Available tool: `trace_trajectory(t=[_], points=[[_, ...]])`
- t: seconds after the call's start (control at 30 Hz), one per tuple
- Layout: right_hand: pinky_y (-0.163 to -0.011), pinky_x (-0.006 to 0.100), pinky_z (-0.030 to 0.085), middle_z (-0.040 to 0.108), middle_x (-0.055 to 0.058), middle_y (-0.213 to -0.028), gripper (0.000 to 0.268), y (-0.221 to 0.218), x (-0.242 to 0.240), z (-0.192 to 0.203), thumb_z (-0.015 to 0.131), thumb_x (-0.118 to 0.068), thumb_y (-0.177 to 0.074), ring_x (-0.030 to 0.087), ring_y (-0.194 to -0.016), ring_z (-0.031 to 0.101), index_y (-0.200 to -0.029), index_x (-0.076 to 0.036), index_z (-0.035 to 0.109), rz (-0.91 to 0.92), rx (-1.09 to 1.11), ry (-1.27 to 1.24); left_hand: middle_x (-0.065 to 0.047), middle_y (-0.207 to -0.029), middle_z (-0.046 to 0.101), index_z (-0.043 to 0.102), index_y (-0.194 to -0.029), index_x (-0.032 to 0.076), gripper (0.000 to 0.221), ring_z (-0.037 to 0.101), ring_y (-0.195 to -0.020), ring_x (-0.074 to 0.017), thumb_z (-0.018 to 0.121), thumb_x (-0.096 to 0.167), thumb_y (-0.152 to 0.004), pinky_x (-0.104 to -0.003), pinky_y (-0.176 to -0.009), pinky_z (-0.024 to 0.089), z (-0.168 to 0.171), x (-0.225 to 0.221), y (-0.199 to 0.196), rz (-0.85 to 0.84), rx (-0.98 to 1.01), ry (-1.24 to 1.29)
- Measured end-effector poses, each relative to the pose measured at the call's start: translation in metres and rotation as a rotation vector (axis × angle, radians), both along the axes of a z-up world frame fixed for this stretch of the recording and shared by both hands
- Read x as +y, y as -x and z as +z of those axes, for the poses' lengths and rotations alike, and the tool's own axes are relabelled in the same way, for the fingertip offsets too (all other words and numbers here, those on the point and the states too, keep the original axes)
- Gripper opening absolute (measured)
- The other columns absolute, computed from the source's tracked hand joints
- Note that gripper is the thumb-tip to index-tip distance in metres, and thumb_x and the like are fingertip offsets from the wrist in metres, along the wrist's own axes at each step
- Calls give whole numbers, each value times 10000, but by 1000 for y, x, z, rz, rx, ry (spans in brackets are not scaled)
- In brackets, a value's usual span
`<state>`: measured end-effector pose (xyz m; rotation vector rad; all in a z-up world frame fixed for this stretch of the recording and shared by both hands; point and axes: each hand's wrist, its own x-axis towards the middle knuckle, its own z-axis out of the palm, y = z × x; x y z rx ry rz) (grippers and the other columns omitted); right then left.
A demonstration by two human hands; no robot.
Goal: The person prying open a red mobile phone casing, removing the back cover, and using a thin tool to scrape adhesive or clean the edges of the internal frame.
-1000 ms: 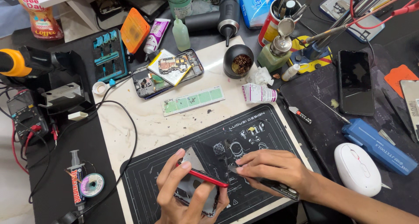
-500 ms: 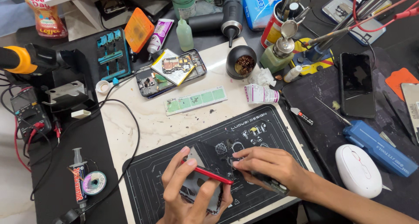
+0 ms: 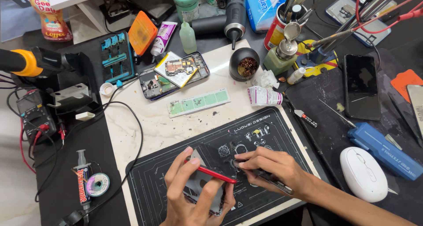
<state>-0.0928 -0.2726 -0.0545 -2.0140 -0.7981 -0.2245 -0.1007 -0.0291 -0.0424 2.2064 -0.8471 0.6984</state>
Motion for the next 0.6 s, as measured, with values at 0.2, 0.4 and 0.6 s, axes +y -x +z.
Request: trace_trajectory(t=[0.2,0.4,0.6], points=[[-900,347,598,701,88,-884,301,-1,4,2,816,60,-778,231,-963,790,-1058,22,711,12,-64,-19,-196,-1263,339,711,-907,88,314,421,-1275,-511,922,172,-691,-540,-1004,513,5,-3,1,2,53,1],[-863,324,609,682,107,-884,257,1,3,0,816,57,-801,249,-973,791,-1024,43,689,12,-18,-15,-195,-1262,371,721,-953,81,344,479,-1257,-499,922,142,-680,-545,-1028,557,12,-6,-1,-3,7,-8],[-776,286,616,700,117,-895,219,2,-2,-5,807,59,-801,307,-1076,782,-979,41,681,-9,8,-25,-220,-1259,379,706,-981,52,378,492,-1239,-513,904,137,-671,-563,-1009,558,17,-4,-5,10,21,-4]])
